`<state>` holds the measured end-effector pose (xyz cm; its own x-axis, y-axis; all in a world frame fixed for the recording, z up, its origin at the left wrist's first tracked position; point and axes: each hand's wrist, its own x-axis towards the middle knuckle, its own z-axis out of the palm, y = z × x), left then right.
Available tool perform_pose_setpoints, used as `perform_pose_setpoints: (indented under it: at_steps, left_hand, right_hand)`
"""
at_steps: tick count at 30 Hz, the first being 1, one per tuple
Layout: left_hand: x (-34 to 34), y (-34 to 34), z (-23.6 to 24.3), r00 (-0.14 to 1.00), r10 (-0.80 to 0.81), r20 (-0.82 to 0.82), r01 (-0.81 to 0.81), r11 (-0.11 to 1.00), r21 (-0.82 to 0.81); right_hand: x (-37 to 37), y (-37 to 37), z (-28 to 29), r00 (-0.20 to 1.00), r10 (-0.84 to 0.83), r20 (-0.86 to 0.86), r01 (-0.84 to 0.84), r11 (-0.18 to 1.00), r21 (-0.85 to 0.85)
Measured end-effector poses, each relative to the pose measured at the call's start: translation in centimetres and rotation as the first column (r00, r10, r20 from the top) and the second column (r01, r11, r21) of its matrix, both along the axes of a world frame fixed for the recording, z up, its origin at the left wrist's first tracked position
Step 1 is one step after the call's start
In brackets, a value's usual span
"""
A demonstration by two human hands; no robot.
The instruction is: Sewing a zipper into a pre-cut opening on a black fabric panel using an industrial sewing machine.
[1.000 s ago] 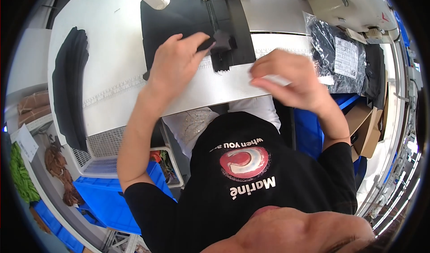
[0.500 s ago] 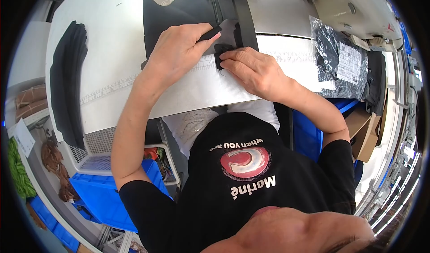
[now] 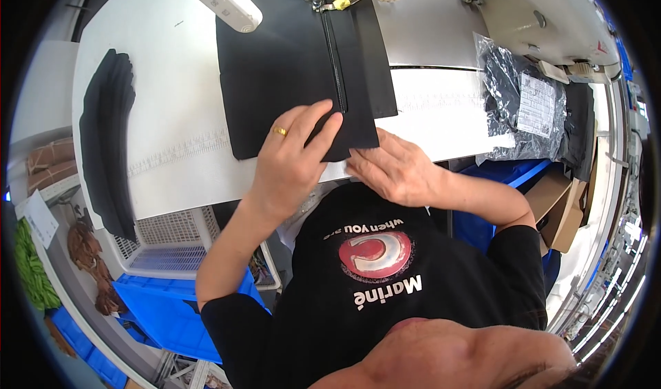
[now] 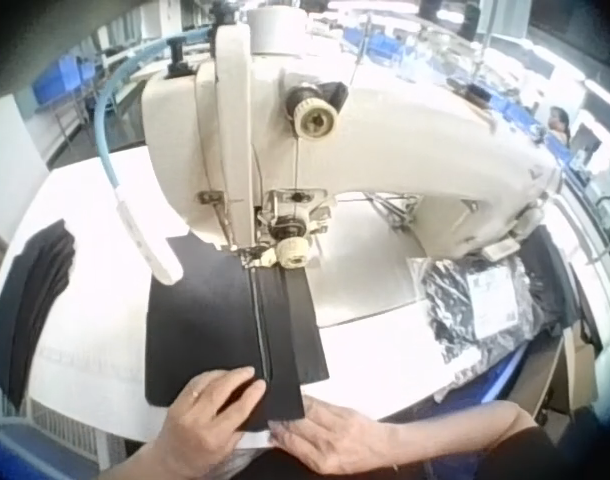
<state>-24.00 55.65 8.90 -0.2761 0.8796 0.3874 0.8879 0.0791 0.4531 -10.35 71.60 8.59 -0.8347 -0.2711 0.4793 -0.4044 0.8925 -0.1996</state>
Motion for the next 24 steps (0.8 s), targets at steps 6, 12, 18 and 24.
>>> perform_pose_setpoints:
  at_steps: [6,12,18,24]
  left_hand:
    - [0.06,-0.13,-0.38,0.995,0.034,-0.098,-0.025,0.996,0.091]
    - [-0.11,-0.18,-0.21,0.993,0.041,-0.108,-0.035,0.998,0.060]
    - [-0.13,0.03,-0.27,0.993,0.028,-0.114,-0.022,0.998,0.052]
    - [-0.03,-0.06,0.04,0.989,0.000,-0.151,0.000,1.000,-0.001]
  right_hand:
    - [0.45,-0.16,-0.60,0.999,-0.040,0.014,0.041,0.997,-0.061]
    - [0.24,0.00,-0.50,0.999,-0.032,0.017,0.034,0.996,-0.078]
    - [0.21,0.05,-0.49,0.999,-0.029,0.022,0.030,0.996,-0.083]
    - [0.42,-0.02,-0.23,0.999,-0.030,0.035,0.033,0.996,-0.083]
